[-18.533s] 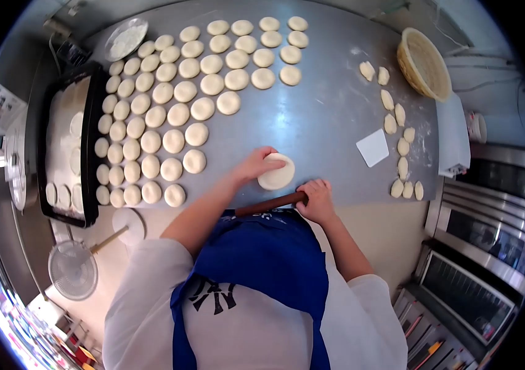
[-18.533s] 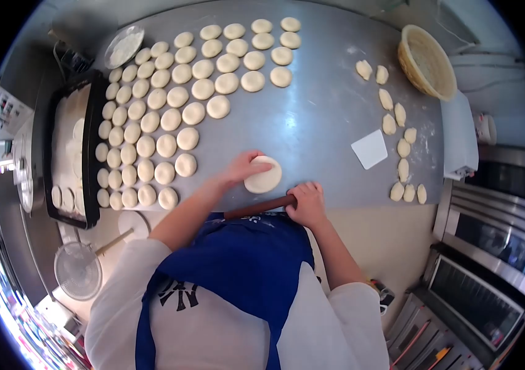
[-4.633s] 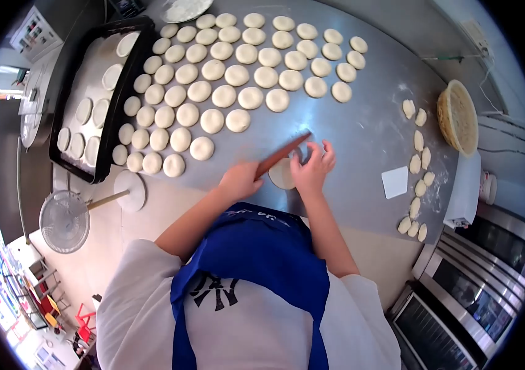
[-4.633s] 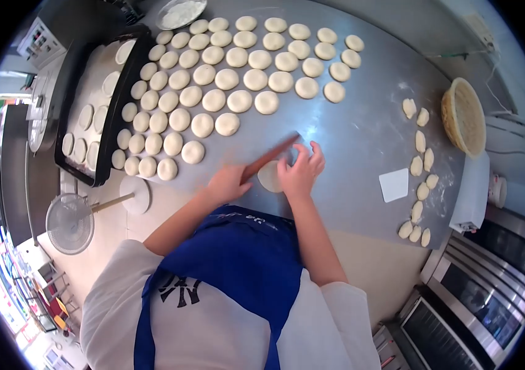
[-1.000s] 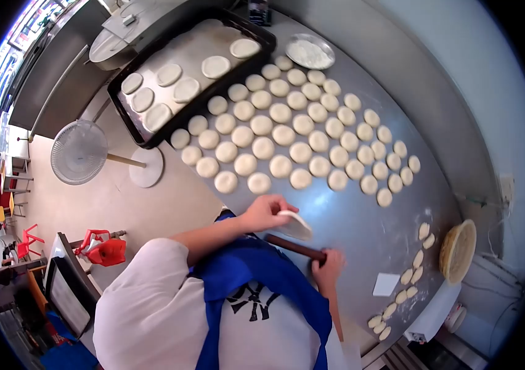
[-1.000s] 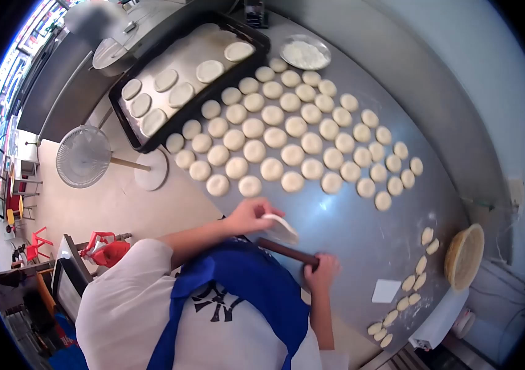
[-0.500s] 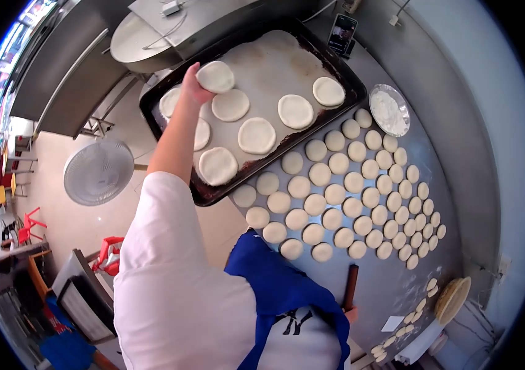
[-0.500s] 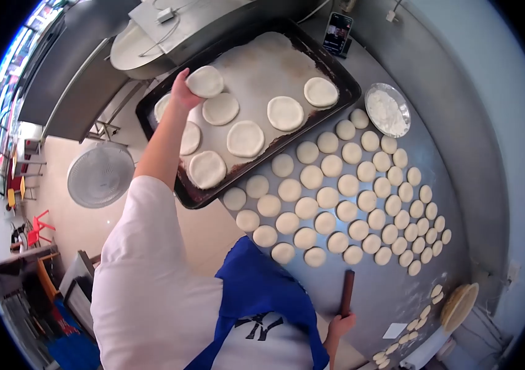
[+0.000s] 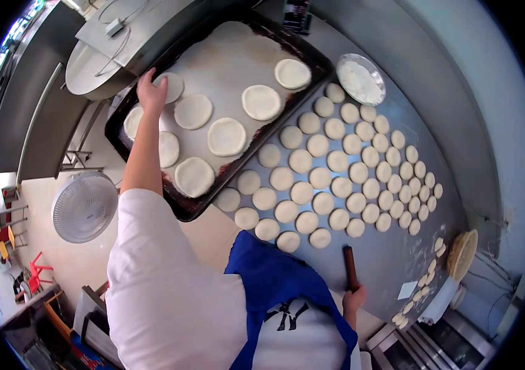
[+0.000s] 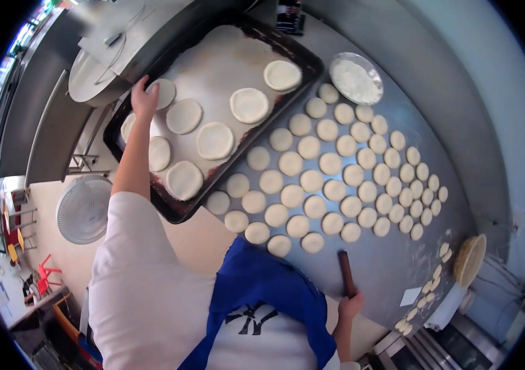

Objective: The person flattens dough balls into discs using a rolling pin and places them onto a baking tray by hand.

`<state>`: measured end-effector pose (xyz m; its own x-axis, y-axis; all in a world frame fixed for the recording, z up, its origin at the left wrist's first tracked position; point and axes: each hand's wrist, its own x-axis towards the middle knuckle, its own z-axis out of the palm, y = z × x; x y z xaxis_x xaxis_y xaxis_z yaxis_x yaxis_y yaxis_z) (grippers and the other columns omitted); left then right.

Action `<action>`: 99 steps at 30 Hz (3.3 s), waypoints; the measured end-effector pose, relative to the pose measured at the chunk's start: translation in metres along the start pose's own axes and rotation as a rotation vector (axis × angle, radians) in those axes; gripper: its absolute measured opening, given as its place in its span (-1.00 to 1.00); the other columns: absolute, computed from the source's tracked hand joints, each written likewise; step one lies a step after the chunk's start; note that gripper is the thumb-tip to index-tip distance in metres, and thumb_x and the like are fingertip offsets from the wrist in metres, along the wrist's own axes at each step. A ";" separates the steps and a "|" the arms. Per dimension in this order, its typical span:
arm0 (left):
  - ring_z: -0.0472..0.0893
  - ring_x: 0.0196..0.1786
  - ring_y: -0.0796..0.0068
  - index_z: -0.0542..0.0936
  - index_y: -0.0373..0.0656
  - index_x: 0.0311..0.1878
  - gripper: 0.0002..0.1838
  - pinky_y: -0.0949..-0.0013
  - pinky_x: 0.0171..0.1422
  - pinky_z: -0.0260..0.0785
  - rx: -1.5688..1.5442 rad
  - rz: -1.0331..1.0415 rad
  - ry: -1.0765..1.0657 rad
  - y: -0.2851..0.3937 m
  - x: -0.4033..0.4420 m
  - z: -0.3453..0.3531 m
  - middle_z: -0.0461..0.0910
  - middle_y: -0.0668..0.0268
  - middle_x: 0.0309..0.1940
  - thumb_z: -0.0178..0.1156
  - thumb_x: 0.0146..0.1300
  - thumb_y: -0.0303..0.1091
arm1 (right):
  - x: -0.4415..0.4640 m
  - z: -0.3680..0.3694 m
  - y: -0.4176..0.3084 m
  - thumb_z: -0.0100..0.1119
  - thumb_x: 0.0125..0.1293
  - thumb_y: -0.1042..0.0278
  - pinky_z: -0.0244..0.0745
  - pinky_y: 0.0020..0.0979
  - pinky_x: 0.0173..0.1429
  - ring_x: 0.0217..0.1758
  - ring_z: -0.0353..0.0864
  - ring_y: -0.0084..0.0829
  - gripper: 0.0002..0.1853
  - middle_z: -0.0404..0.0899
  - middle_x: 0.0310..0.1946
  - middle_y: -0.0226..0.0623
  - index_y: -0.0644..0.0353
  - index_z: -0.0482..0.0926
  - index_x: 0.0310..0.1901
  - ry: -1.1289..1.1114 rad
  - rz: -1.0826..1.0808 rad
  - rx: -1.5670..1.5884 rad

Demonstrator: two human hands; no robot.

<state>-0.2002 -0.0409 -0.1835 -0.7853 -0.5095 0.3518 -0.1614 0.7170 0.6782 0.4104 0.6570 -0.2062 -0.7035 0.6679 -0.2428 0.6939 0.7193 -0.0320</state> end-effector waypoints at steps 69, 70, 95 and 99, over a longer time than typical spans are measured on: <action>0.59 0.14 0.14 0.45 -0.09 0.41 -0.36 0.16 0.10 0.57 0.078 0.899 -1.080 0.295 -0.613 -0.001 0.53 0.18 0.05 0.36 0.27 -0.22 | 0.051 -0.022 -0.027 0.39 0.24 0.05 0.40 -0.01 0.14 -0.03 0.52 -0.11 -0.69 0.54 -0.22 -0.22 0.11 0.56 -0.29 0.127 -0.738 0.273; 0.59 0.14 0.14 0.45 -0.09 0.41 -0.36 0.16 0.10 0.57 0.085 0.900 -1.085 0.297 -0.610 -0.006 0.53 0.18 0.05 0.36 0.27 -0.22 | 0.049 -0.030 -0.034 0.37 0.25 0.00 0.35 0.05 0.28 0.10 0.51 -0.09 -0.64 0.56 -0.10 -0.18 0.12 0.59 -0.17 0.054 -0.666 0.227; 0.58 0.13 0.04 0.54 -0.01 0.35 -0.45 0.04 0.18 0.53 -0.020 0.790 -1.219 0.322 -0.626 -0.009 0.55 0.18 0.07 0.35 0.28 -0.32 | 0.064 -0.015 -0.028 0.32 0.30 -0.10 -0.18 0.25 0.64 0.62 0.14 -0.05 -0.44 0.32 0.51 -0.13 0.02 0.59 0.25 0.405 -0.635 0.308; 0.51 0.34 -0.01 0.48 -0.12 0.43 -0.40 0.01 0.38 0.44 -0.030 1.161 -1.412 0.321 -0.641 -0.008 0.52 0.10 0.24 0.27 0.38 -0.12 | 0.013 -0.004 0.039 0.30 0.30 0.02 0.12 0.09 0.39 0.22 0.40 -0.13 -0.74 0.56 0.07 -0.31 -0.06 0.66 -0.10 0.308 -0.252 0.323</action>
<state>0.2563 0.5121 -0.1869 -0.3404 0.9304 -0.1359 0.7673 0.3584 0.5318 0.4272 0.6947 -0.2064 -0.8339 0.5416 0.1063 0.4748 0.8021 -0.3622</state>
